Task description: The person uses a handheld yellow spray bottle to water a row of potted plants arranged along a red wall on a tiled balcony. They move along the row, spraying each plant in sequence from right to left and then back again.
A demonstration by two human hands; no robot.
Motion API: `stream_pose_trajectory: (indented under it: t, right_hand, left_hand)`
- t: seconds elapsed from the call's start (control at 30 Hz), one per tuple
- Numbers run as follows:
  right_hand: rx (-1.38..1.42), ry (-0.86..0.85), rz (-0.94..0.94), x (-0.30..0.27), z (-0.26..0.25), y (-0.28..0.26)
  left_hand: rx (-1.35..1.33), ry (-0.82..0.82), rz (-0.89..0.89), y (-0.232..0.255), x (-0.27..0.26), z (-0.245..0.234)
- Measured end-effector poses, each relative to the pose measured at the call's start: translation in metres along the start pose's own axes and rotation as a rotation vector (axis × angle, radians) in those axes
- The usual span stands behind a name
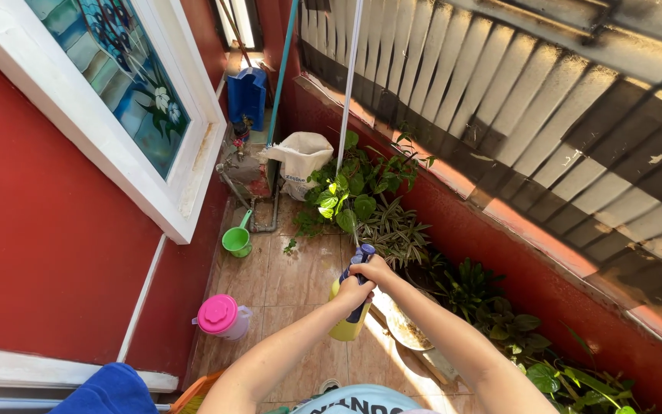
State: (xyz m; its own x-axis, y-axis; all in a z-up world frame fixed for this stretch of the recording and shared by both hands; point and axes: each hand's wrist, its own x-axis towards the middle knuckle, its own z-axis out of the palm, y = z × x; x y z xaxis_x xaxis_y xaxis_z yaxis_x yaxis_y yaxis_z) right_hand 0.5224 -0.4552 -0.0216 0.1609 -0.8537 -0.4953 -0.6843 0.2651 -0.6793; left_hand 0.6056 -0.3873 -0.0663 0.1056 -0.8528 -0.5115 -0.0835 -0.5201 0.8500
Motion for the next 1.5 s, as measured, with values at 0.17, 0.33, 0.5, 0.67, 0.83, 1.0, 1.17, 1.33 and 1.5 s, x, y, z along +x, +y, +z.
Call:
stream_pose_trajectory:
  t: [0.17,0.33,0.5,0.67,0.83,1.0,1.17,1.33,1.5]
  right_hand:
    - [0.024,0.047,0.063,-0.01,0.002,0.017]
    - [0.117,0.11,0.123,-0.011,0.006,0.042]
    - [0.157,0.119,0.222,-0.039,-0.002,0.047]
    - [0.23,0.186,0.306,-0.067,-0.012,0.057]
    - [0.168,0.233,0.338,-0.069,-0.026,0.07]
    - [0.083,0.248,0.338,-0.063,-0.026,0.066]
    - [0.05,0.192,0.269,-0.071,-0.016,0.032]
    - [0.11,0.114,0.198,-0.047,0.013,0.04]
    - [0.069,0.069,0.158,-0.052,0.022,0.037]
  left_hand:
    - [0.006,-0.057,-0.011,-0.013,-0.001,0.011]
    - [0.04,-0.129,-0.024,-0.027,0.002,0.024]
    - [0.052,-0.208,-0.038,-0.044,0.003,0.034]
    - [0.104,-0.277,-0.036,-0.043,-0.009,0.052]
    - [0.16,-0.344,-0.016,-0.036,-0.01,0.071]
    - [0.153,-0.335,-0.001,-0.038,-0.002,0.074]
    - [0.035,-0.238,-0.025,-0.049,-0.001,0.054]
    - [0.031,-0.161,-0.024,-0.059,-0.003,0.03]
    - [0.017,-0.122,-0.031,-0.07,-0.011,0.018]
